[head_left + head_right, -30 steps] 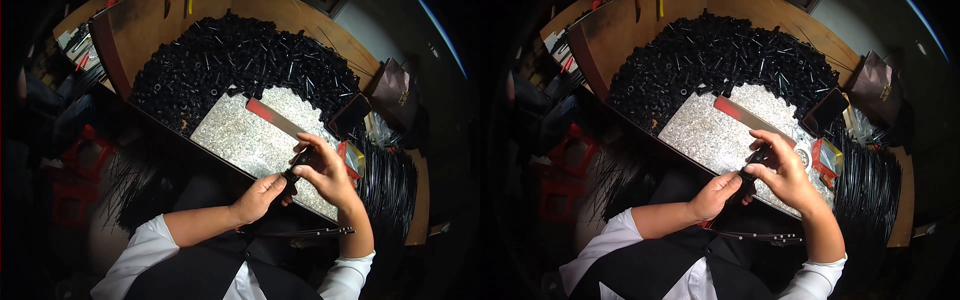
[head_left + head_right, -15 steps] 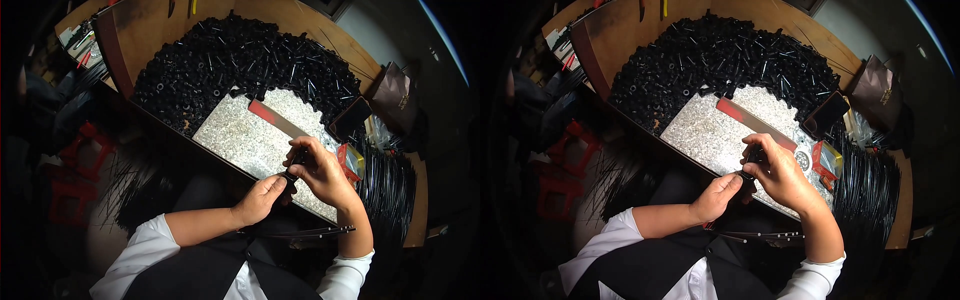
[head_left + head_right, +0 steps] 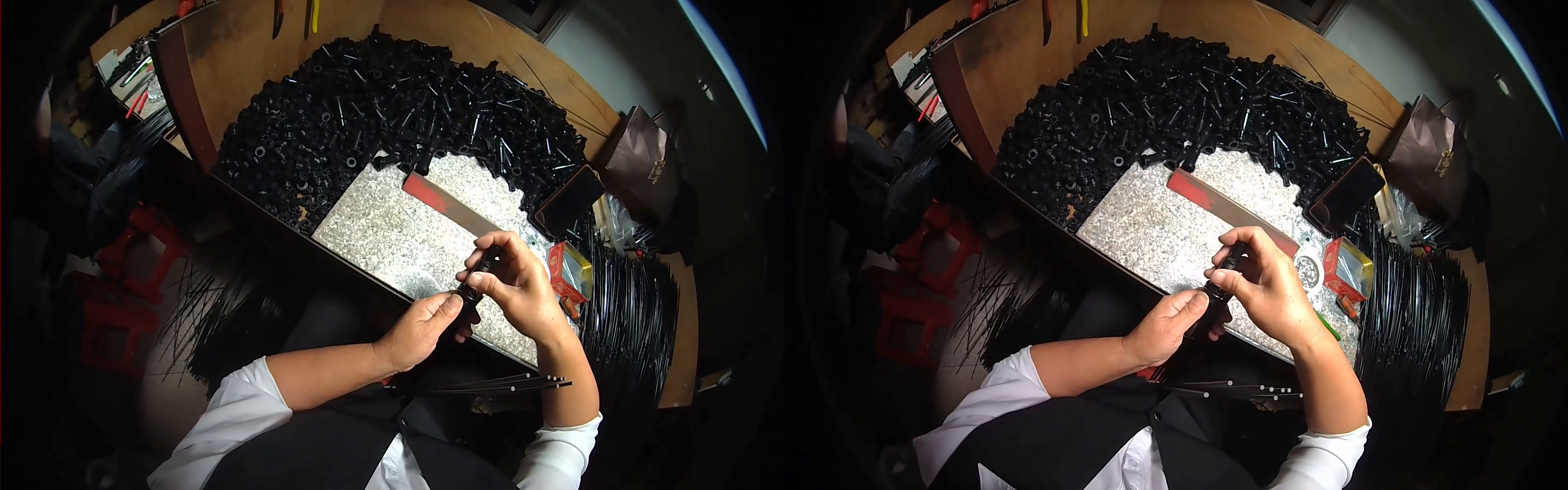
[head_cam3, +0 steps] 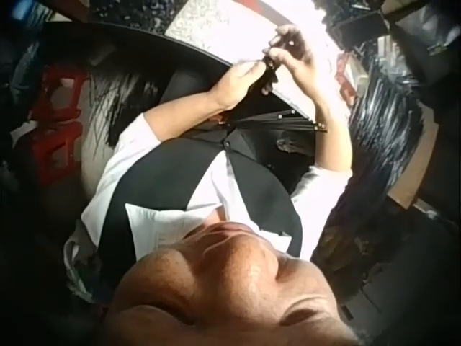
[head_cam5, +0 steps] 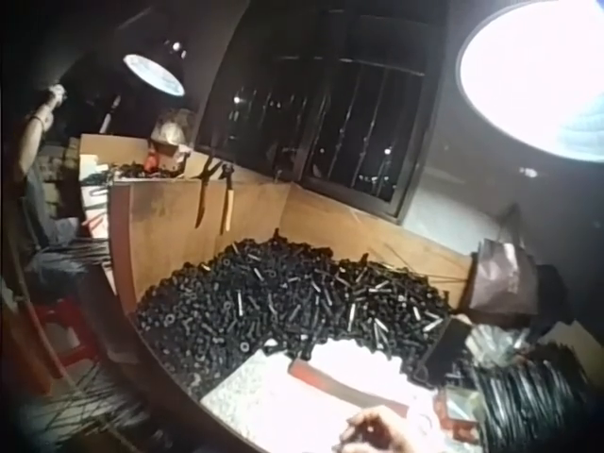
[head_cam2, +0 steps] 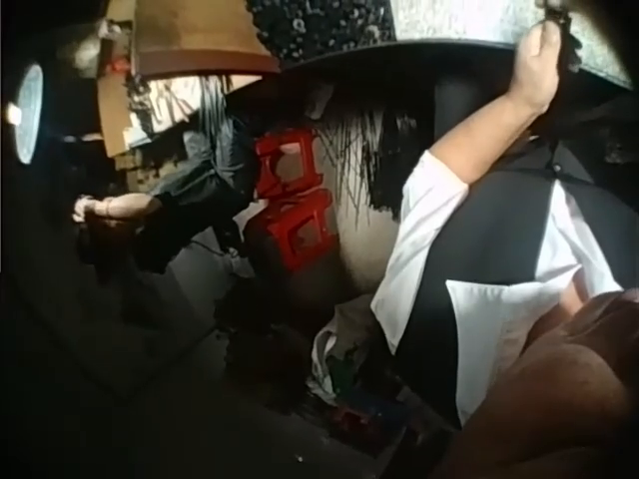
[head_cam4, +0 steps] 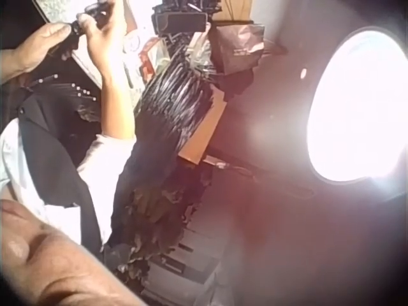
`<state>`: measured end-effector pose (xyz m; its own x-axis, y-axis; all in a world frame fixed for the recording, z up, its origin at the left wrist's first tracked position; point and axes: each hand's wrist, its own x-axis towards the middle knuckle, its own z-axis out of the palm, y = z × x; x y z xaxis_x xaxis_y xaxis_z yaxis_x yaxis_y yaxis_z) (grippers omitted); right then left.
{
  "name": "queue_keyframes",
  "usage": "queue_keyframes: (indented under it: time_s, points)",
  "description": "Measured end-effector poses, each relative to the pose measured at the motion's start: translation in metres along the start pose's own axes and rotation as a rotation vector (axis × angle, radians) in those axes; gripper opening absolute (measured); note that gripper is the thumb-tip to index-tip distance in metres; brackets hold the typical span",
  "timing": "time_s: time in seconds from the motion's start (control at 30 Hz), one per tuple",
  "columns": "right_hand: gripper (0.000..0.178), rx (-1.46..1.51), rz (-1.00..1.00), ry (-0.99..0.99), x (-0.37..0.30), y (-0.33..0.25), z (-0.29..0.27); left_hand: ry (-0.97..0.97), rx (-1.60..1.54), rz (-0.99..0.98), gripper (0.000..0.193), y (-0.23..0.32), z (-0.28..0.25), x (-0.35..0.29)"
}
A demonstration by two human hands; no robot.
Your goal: Assembling black cable bundles into plastic connectors and trimming them with pliers at a factory workbench.
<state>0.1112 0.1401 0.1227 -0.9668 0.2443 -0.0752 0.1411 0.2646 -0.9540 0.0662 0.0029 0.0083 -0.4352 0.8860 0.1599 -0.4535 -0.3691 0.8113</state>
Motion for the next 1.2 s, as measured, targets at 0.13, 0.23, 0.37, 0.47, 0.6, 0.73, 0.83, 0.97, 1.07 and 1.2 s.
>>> queue_keyframes:
  time_s: [0.13,0.23,0.37,0.47,0.6,0.73,0.83,0.97,1.07,1.2]
  points:
    - [0.036,0.129,0.019,-0.011,0.0,0.003,-0.001,0.011,-0.091,-0.069,0.04,0.004,0.001,0.0]
    - [0.039,0.008,-0.039,0.006,0.0,0.006,0.003,0.026,-0.098,-0.063,0.039,0.008,0.0,-0.001]
    - [0.054,-0.036,-0.058,-0.009,0.0,0.009,-0.003,0.037,-0.127,-0.048,0.036,0.007,-0.002,0.0]
    - [0.064,0.052,-0.041,0.072,-0.008,0.009,-0.004,0.037,-0.168,-0.056,0.036,0.008,-0.002,0.0]
    - [0.063,-0.346,-0.075,-0.115,-0.016,0.018,-0.008,0.039,-0.174,-0.074,0.037,0.006,-0.003,-0.001]
    - [0.039,-0.142,0.067,-0.144,-0.023,0.01,-0.004,0.012,-0.169,-0.068,0.038,0.007,0.0,0.0]
    - [0.034,-0.032,0.056,-0.227,-0.022,0.011,-0.009,-0.025,-0.147,-0.072,0.039,0.007,0.001,0.0]
    - [0.022,-0.024,0.074,-0.28,-0.018,0.005,-0.012,-0.044,-0.126,-0.064,0.04,0.006,-0.002,-0.001]
    - [0.017,-0.074,0.002,-0.276,-0.016,0.007,-0.01,-0.055,-0.129,-0.067,0.04,0.008,-0.005,-0.004]
    - [0.016,0.007,0.006,-0.175,-0.014,0.018,0.0,-0.044,-0.152,-0.073,0.04,0.013,-0.013,-0.004]
